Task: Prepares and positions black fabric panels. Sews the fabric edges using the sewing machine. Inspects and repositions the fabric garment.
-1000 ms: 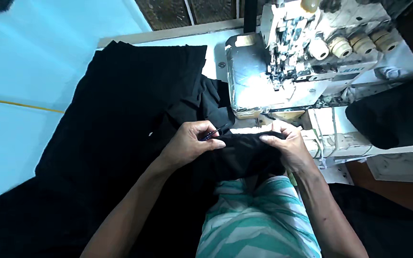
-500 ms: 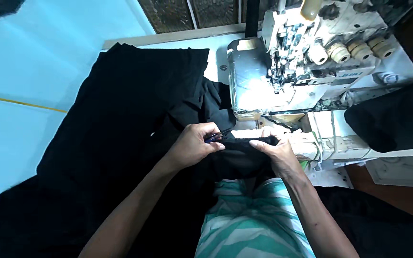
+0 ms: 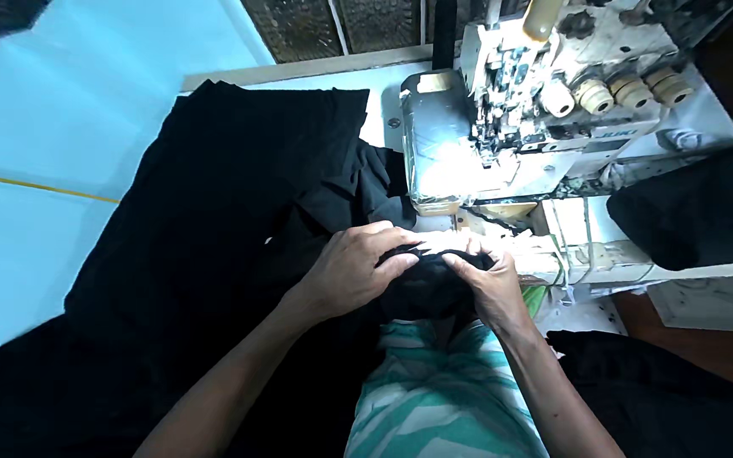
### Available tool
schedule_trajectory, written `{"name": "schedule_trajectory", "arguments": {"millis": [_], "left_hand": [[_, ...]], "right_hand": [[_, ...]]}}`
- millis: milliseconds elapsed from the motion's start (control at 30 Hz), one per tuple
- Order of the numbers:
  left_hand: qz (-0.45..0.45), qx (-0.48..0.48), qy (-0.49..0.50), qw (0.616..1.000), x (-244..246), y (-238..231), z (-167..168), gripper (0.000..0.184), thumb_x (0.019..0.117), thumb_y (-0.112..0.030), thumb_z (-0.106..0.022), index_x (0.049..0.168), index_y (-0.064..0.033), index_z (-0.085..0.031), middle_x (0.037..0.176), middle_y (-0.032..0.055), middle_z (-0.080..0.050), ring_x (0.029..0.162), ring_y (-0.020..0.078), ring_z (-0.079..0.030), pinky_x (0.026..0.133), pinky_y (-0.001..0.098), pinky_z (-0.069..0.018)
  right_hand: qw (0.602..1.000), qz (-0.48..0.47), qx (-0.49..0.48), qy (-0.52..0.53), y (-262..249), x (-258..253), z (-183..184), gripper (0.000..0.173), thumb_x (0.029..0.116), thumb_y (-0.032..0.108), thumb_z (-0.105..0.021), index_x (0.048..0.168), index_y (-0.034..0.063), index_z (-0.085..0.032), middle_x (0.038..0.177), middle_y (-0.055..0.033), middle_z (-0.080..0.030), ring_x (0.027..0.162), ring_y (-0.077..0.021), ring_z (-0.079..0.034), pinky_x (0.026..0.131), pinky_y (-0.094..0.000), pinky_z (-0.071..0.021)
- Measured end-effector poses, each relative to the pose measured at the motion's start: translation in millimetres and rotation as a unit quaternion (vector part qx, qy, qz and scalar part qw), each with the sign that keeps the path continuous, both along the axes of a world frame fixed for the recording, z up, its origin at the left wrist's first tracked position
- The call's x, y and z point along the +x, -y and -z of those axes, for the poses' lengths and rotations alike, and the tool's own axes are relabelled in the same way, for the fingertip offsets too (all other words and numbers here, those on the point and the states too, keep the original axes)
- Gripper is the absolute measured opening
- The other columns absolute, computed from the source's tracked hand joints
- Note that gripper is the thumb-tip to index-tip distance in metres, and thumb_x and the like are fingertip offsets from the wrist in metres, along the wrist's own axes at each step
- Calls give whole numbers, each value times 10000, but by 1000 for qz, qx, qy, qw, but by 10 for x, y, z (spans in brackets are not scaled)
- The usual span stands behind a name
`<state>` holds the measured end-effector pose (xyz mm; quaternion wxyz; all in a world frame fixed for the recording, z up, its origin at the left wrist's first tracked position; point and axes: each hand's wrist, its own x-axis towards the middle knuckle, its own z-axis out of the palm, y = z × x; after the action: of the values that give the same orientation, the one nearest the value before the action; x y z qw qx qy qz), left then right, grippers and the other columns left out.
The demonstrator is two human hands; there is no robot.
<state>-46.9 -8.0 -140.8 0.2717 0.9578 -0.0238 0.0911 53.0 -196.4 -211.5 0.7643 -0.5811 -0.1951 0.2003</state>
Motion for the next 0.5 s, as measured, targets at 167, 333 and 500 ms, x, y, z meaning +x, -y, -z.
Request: {"name": "schedule_trajectory", "arguments": {"millis": [167, 333, 500], "left_hand": [[19, -24, 11, 999, 26, 71, 16, 251, 941, -285, -658, 1087, -117, -774, 856, -40, -672, 769, 21, -635, 685, 181, -523], [31, -48, 32, 998, 50, 139, 31, 227, 933, -258, -673, 1050, -93, -775, 836, -39, -655, 754, 3, -612, 673, 151, -502], [49, -32, 68, 996, 86, 208, 50, 226, 935, -218, -668, 1071, -72, -773, 825, -14, -649, 734, 30, -599, 658, 167, -493]], "right_hand": [[997, 69, 23, -17, 5, -136, -51, 311, 803, -83, -729, 820, 167, -545, 833, 77, -621, 790, 10, -614, 731, -173, -550], [997, 75, 24, -16, 22, -203, -106, 338, 789, -92, -715, 937, 149, -530, 870, 64, -626, 809, 4, -627, 726, -178, -560], [996, 71, 46, -34, 29, -241, -145, 383, 808, -92, -705, 1018, 163, -511, 858, 79, -633, 784, 6, -638, 729, -186, -572]]}}
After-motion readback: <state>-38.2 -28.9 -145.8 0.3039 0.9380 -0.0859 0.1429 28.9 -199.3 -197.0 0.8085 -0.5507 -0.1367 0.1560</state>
